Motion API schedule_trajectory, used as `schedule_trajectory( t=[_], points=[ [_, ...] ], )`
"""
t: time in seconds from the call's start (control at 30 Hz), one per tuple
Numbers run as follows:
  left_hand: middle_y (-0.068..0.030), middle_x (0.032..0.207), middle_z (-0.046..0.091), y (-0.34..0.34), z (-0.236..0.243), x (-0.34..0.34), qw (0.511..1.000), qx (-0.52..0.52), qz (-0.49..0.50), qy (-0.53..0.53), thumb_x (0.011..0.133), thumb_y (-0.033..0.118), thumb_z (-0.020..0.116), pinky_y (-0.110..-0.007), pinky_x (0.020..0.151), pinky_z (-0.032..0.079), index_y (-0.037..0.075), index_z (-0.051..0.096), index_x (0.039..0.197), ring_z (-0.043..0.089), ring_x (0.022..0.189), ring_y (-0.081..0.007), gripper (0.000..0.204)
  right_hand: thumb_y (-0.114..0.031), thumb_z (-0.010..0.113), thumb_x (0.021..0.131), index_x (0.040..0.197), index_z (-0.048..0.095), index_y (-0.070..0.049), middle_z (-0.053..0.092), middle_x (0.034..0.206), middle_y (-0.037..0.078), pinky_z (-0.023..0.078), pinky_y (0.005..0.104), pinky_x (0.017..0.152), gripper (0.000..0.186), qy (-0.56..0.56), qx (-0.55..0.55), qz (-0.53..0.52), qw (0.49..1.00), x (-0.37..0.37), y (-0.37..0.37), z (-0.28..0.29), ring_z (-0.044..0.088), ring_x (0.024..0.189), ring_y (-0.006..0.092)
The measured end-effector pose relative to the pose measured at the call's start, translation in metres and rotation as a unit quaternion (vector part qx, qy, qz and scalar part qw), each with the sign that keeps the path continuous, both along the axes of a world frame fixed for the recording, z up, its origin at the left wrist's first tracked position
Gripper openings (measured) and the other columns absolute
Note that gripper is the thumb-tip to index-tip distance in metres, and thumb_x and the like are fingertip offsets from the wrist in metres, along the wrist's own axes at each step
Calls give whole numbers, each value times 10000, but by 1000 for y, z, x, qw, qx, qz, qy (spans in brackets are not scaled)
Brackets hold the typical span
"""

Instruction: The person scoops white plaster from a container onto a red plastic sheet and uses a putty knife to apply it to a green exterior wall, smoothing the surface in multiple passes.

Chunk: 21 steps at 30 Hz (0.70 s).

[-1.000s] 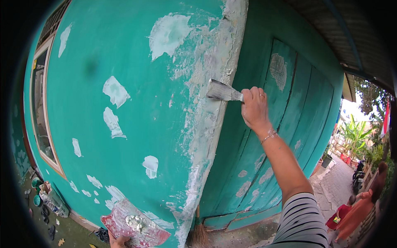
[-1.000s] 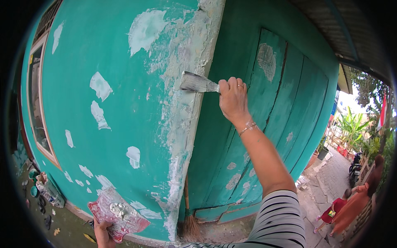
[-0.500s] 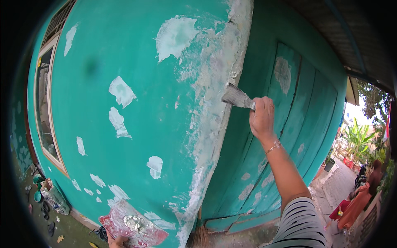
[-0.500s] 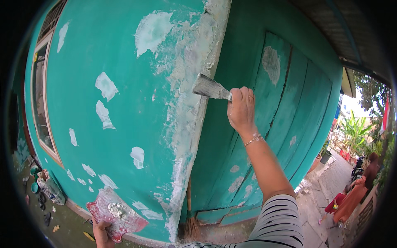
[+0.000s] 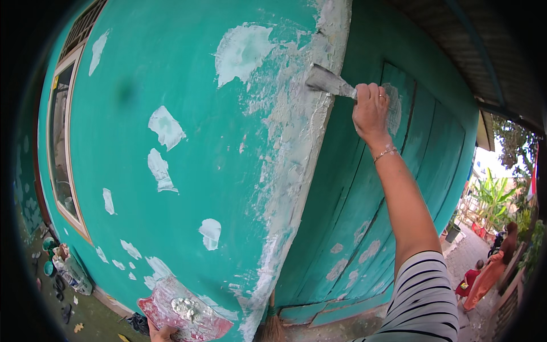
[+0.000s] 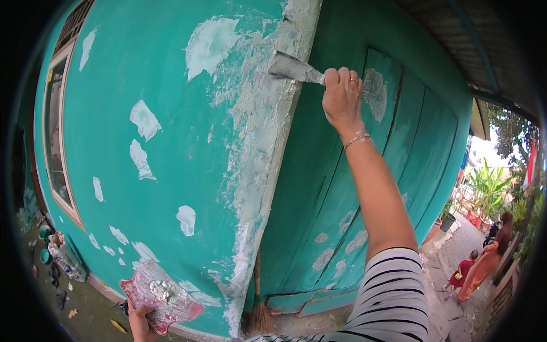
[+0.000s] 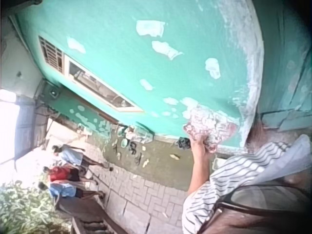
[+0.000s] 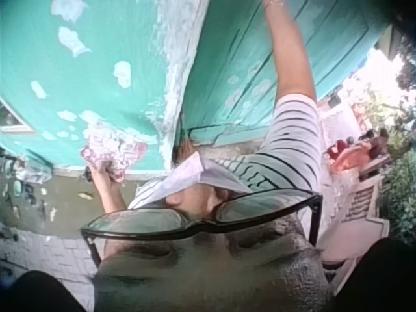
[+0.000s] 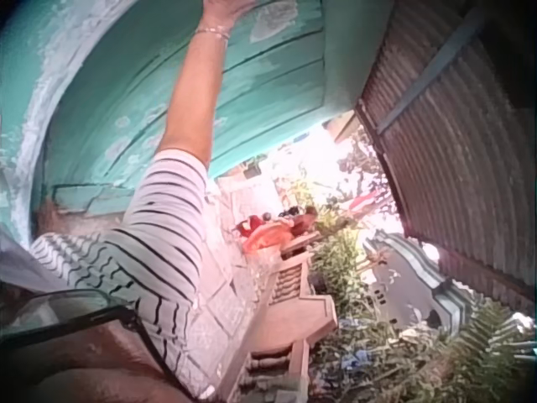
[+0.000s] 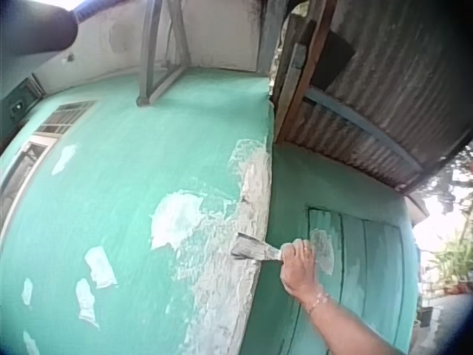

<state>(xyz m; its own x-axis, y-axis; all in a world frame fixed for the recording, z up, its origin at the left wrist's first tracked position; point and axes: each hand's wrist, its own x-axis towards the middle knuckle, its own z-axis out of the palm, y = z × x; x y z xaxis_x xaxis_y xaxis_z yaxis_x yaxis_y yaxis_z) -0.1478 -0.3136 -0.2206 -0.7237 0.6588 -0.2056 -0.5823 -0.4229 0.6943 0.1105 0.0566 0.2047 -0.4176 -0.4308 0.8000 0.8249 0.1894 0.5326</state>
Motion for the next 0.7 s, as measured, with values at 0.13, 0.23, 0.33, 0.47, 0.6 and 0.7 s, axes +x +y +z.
schedule_trajectory(
  t=[0.13,0.23,0.33,0.47,0.6,0.7],
  points=[
    [-186,1294,529,0,8,5,1000,-13,5,1,731,-141,476,-394,821,561,70,267,1501,604,1075,-310,825,-13,632,753,958,487,-63,532,935,132,424,461,816,256,3,-94,60,994,-1,-3,22,520,933,356],
    [-185,1301,525,0,9,7,1000,-3,13,2,732,-138,474,-386,820,560,73,257,1508,606,1072,-304,833,-4,600,770,963,481,-49,537,908,157,426,465,803,231,-20,-163,115,980,-1,1,16,521,899,372],
    [-182,1311,519,-2,11,8,1000,-4,16,4,731,-136,470,-380,821,559,81,243,1516,605,1075,-297,845,-2,583,780,953,471,-38,542,891,174,431,471,784,209,-22,-186,121,975,-3,7,-1,526,872,386],
    [-179,1319,513,-5,19,11,1000,-7,12,-3,726,-131,466,-376,830,555,87,235,1520,596,1092,-292,855,-4,590,773,932,464,-34,547,888,169,437,476,765,205,-14,-220,102,970,-4,0,-26,535,871,385],
    [-173,1305,518,-5,14,10,1000,-6,7,3,729,-123,471,-372,822,556,86,236,1518,595,1086,-284,850,0,598,754,909,464,-37,541,865,153,442,471,750,209,-30,-224,52,973,3,-19,-58,540,860,374],
    [-164,1294,526,-6,2,6,1000,9,2,1,739,-116,476,-358,792,562,88,239,1517,607,1053,-269,838,3,592,742,893,462,-43,528,845,144,442,463,739,205,-58,-247,32,967,10,-32,-87,536,846,365]
  ],
)
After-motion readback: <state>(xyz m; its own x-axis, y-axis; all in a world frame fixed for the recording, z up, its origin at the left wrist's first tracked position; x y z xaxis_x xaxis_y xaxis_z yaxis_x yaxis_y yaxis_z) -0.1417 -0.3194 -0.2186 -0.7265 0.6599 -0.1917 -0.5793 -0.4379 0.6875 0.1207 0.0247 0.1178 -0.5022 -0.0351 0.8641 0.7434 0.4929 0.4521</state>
